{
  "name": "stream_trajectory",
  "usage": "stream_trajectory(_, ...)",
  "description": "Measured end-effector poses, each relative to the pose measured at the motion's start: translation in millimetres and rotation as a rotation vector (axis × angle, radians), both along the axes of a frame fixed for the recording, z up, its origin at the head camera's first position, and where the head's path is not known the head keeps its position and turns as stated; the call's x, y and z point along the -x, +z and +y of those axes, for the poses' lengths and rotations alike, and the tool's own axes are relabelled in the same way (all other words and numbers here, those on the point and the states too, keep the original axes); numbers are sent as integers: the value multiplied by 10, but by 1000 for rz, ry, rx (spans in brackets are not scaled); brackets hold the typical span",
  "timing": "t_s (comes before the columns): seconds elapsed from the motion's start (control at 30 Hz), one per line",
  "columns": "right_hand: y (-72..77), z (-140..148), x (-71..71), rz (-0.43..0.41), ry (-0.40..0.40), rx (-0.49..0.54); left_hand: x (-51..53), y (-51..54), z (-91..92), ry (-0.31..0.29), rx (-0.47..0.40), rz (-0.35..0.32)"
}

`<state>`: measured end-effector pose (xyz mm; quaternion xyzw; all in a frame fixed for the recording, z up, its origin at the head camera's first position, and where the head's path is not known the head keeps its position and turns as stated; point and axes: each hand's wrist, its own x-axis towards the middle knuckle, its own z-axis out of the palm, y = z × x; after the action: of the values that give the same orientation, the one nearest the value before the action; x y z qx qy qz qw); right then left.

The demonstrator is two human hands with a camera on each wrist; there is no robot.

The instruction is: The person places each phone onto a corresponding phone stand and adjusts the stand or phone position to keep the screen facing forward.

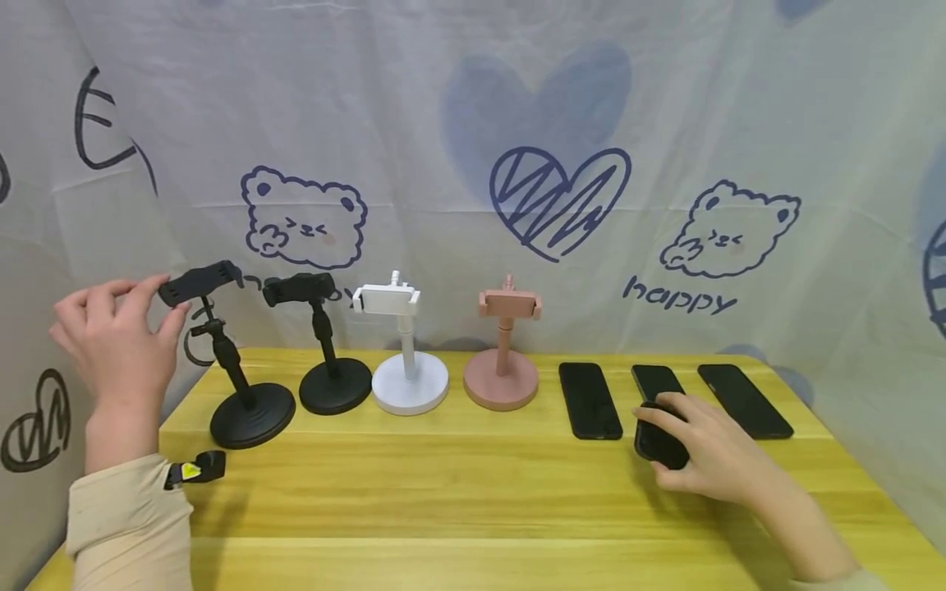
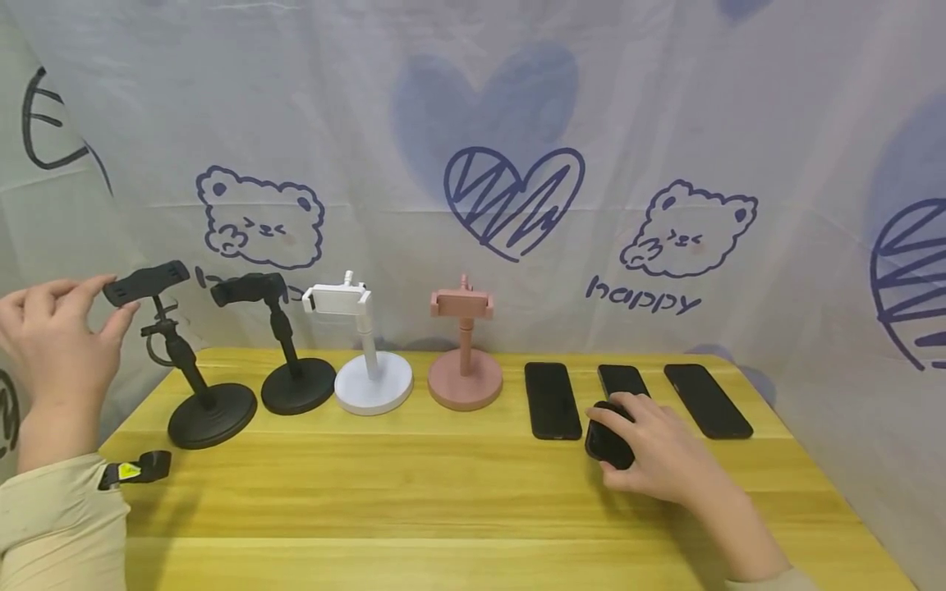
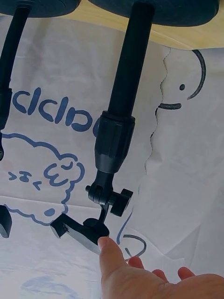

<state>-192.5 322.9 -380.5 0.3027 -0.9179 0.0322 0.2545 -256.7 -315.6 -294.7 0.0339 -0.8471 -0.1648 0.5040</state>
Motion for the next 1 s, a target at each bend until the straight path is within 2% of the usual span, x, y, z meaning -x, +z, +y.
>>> stream_trajectory(0.43, 67, -161, 28, 2, 30, -25, -19, 25, 19, 12, -4, -43)
stream_trajectory(0.8, 119, -305, 80, 9, 55, -51, -30, 28, 0, 27, 4, -47)
stream_trajectory(1.0, 128, -402, 102, -3, 65, -54, -31, 21, -2, 16, 10, -44)
